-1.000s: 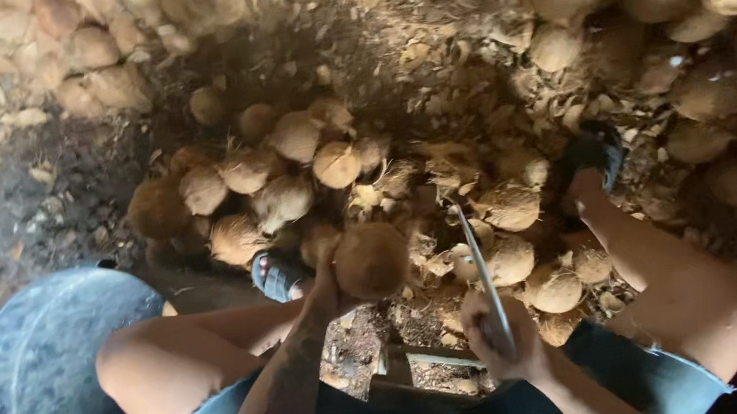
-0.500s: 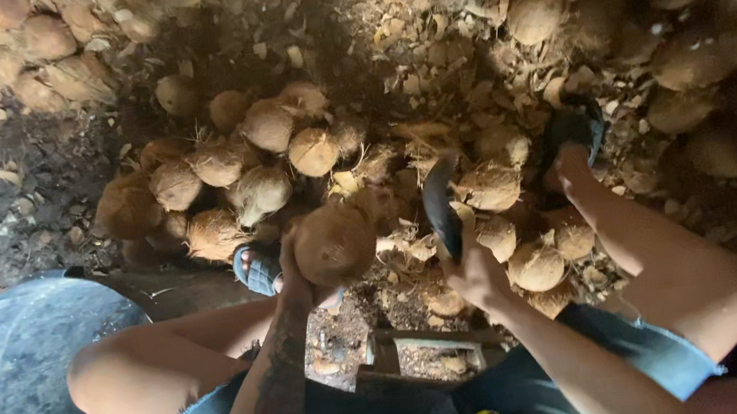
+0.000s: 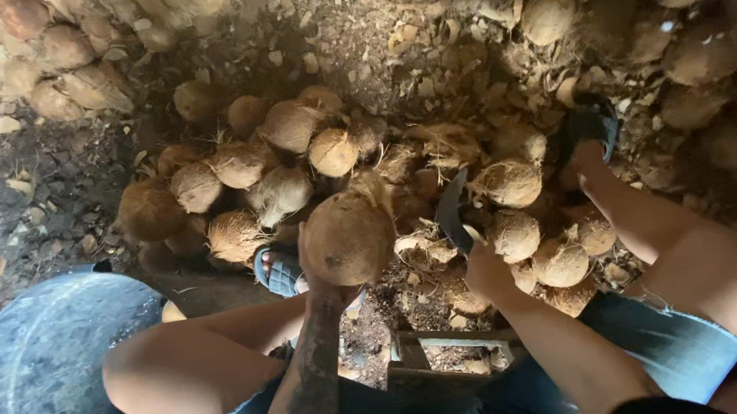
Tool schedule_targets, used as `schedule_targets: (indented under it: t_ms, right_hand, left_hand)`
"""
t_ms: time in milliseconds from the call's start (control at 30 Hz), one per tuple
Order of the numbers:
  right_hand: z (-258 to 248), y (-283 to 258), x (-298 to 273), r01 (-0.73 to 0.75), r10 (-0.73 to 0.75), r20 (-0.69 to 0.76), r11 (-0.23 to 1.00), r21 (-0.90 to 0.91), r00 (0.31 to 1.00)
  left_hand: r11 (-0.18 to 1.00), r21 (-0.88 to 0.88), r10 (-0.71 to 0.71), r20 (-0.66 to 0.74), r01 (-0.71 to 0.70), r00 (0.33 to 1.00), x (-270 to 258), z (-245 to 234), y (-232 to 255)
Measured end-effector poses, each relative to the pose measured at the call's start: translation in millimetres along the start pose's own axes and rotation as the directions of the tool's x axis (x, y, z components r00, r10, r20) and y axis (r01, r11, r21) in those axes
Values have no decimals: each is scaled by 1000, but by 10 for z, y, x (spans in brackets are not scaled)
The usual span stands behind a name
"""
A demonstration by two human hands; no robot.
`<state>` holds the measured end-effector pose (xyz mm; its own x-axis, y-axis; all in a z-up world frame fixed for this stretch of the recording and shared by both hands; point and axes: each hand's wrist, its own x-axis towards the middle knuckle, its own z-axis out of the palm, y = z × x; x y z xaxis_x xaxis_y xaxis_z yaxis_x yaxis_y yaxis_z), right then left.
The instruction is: The person sits on a low stool and uses a knife to peel the husk off coconuts. They rotate each coconut while striking it with the knife, then place the peeled coconut into a bucket. The process is repeated for multiple coconuts.
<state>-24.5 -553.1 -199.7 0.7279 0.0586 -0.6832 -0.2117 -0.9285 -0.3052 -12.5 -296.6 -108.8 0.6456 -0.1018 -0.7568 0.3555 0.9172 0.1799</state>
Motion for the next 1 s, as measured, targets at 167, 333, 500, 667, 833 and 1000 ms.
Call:
schedule_targets:
  t_ms: [167,333,500,667,833,1000]
  right_hand:
    - [-462,-273,-44,152,-71,-135,486,861,988]
    - [-1199,-808,-577,542,-452,-432,143,828,780]
    - [-1011,-944,-626,504,34,-535,291,813,844]
    - [-1048,-1059,-841,646,495,-516,-129,752,699]
    - [-1785,-1022,-1175,489,332,-372,-420,764,867]
    - [-2211,-1242,-1499,412,39,-511,-646,643,859]
  left_hand:
    - [1000,31,2,6,-2,1000,145,-199,-5]
    - [943,324,29,160,-80,987,-49,-11,-291]
    - [684,685,-23,365,-251,931,-384,603,-288]
    - [504,821,-8,313,-267,950,-523,779,-319]
    - [765,581,16,413,-277,910,-347,851,-421]
    - [922,347,79,263,-171,961,47,735,-350]
